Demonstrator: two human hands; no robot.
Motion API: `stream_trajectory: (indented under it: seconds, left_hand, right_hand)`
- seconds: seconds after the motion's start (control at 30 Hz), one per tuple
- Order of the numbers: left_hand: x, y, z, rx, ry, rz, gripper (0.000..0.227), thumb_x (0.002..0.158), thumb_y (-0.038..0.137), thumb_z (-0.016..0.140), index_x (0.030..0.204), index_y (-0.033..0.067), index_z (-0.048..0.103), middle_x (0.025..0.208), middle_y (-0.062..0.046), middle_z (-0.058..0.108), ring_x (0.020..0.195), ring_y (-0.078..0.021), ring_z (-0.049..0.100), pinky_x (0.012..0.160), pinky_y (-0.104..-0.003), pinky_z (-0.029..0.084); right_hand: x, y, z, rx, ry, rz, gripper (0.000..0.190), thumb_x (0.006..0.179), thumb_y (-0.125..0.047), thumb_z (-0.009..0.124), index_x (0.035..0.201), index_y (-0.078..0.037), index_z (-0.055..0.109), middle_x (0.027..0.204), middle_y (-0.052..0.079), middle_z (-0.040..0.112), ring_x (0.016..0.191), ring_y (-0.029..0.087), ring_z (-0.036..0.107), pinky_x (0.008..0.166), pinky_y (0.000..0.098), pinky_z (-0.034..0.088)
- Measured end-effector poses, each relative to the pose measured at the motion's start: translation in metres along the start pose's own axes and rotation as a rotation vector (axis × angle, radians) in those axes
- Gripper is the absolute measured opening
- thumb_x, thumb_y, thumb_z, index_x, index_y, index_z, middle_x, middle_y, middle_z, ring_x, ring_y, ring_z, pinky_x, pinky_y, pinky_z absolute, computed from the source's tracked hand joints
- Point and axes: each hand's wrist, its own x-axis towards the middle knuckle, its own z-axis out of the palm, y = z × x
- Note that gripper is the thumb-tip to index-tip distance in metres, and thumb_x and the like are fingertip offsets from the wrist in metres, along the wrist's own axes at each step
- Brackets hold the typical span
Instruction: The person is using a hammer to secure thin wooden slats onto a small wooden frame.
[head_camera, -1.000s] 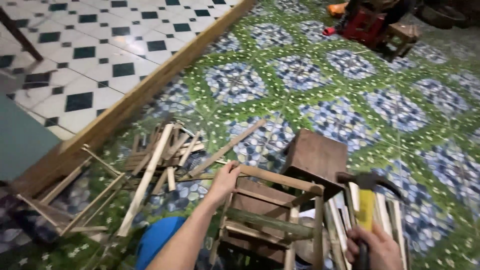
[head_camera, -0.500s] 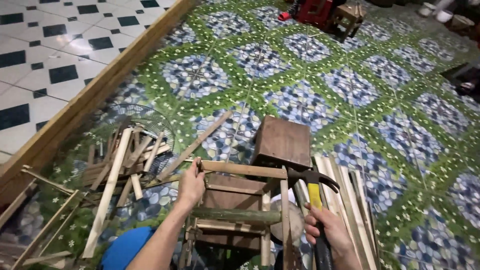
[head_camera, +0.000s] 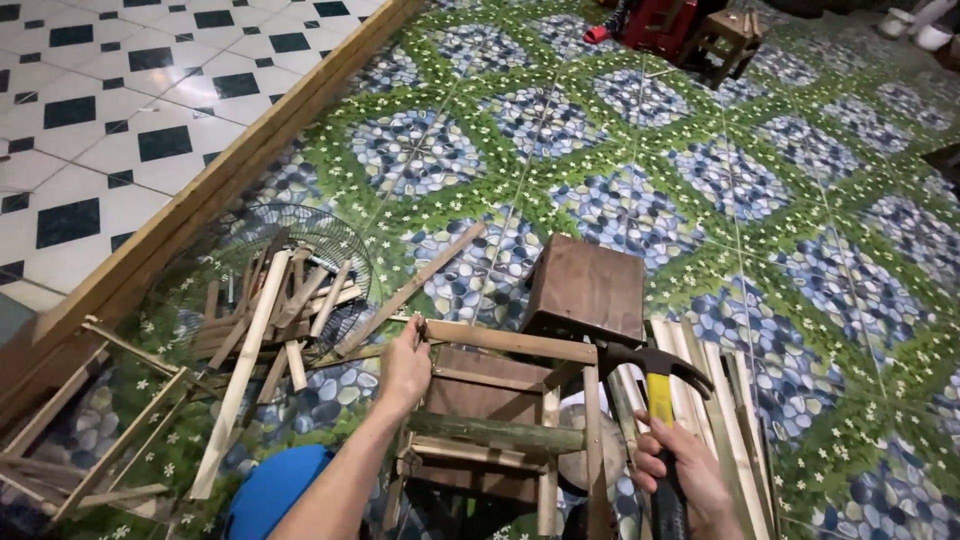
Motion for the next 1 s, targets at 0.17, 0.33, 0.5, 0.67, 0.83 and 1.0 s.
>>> stream_trajectory:
  seconds: [0.17, 0.33, 0.5, 0.67, 0.83, 1.0]
  left_hand:
    - [-0.009, 0.013, -0.005, 0.034, -0.012, -0.023, 0.062, 0.102, 0.001, 0.048, 0.16, 0.0171, 0.039, 0.109, -0.013, 0.071, 0.051, -0.0124, 0.046, 0.045, -0.028, 0.044]
    - [-0.007, 0.012, -0.005, -0.045, -0.034, -0.047, 0.063, 0.102, -0.001, 0.047, 0.16, 0.0201, 0.038, 0.122, -0.012, 0.069, 0.044, -0.0079, 0.036, 0.037, -0.021, 0.036]
    - [0.024, -0.034, 0.017, -0.004, 0.122, 0.218, 0.059, 0.087, 0.002, 0.049, 0.145, 0.0081, 0.055, 0.128, -0.014, 0.072, 0.105, -0.0331, 0.071, 0.09, -0.041, 0.055]
    - [0.025, -0.033, 0.024, -0.06, 0.082, 0.192, 0.058, 0.091, 0.002, 0.049, 0.149, 0.0035, 0.049, 0.145, -0.011, 0.062, 0.128, -0.0283, 0.063, 0.106, -0.035, 0.05]
    - [0.009, -0.01, 0.011, -0.005, 0.046, 0.117, 0.062, 0.094, -0.002, 0.045, 0.155, 0.0039, 0.04, 0.141, -0.018, 0.063, 0.118, -0.0314, 0.067, 0.103, -0.04, 0.054]
    - [0.015, -0.019, 0.01, -0.058, 0.003, 0.12, 0.063, 0.093, -0.003, 0.045, 0.155, 0.0052, 0.041, 0.148, -0.014, 0.058, 0.127, -0.029, 0.064, 0.109, -0.037, 0.051]
  right_hand:
    - [-0.007, -0.001, 0.011, -0.038, 0.038, -0.021, 0.035, 0.106, -0.018, 0.048, 0.132, 0.005, 0.052, 0.071, 0.005, 0.045, 0.049, 0.013, 0.044, 0.037, 0.0308, 0.039]
    - [-0.005, -0.001, 0.002, -0.045, 0.038, -0.033, 0.035, 0.106, -0.018, 0.047, 0.132, 0.005, 0.051, 0.071, 0.005, 0.045, 0.05, 0.013, 0.044, 0.037, 0.0308, 0.04]
    - [0.009, 0.009, -0.037, -0.084, 0.078, -0.021, 0.029, 0.106, -0.019, 0.05, 0.128, 0.0, 0.054, 0.073, 0.007, 0.045, 0.053, 0.015, 0.04, 0.041, 0.0343, 0.036]
    - [0.033, 0.013, -0.078, -0.047, -0.006, 0.022, 0.035, 0.107, -0.026, 0.046, 0.134, -0.004, 0.049, 0.075, 0.002, 0.041, 0.054, 0.013, 0.039, 0.041, 0.0338, 0.035]
    - [0.026, 0.009, -0.057, -0.097, 0.008, 0.012, 0.033, 0.107, -0.022, 0.045, 0.133, -0.002, 0.048, 0.075, 0.004, 0.041, 0.055, 0.015, 0.04, 0.041, 0.0359, 0.036]
    - [0.023, 0.012, -0.04, -0.129, 0.104, 0.012, 0.037, 0.109, -0.023, 0.042, 0.136, 0.001, 0.046, 0.077, 0.003, 0.037, 0.057, 0.015, 0.037, 0.044, 0.0358, 0.032]
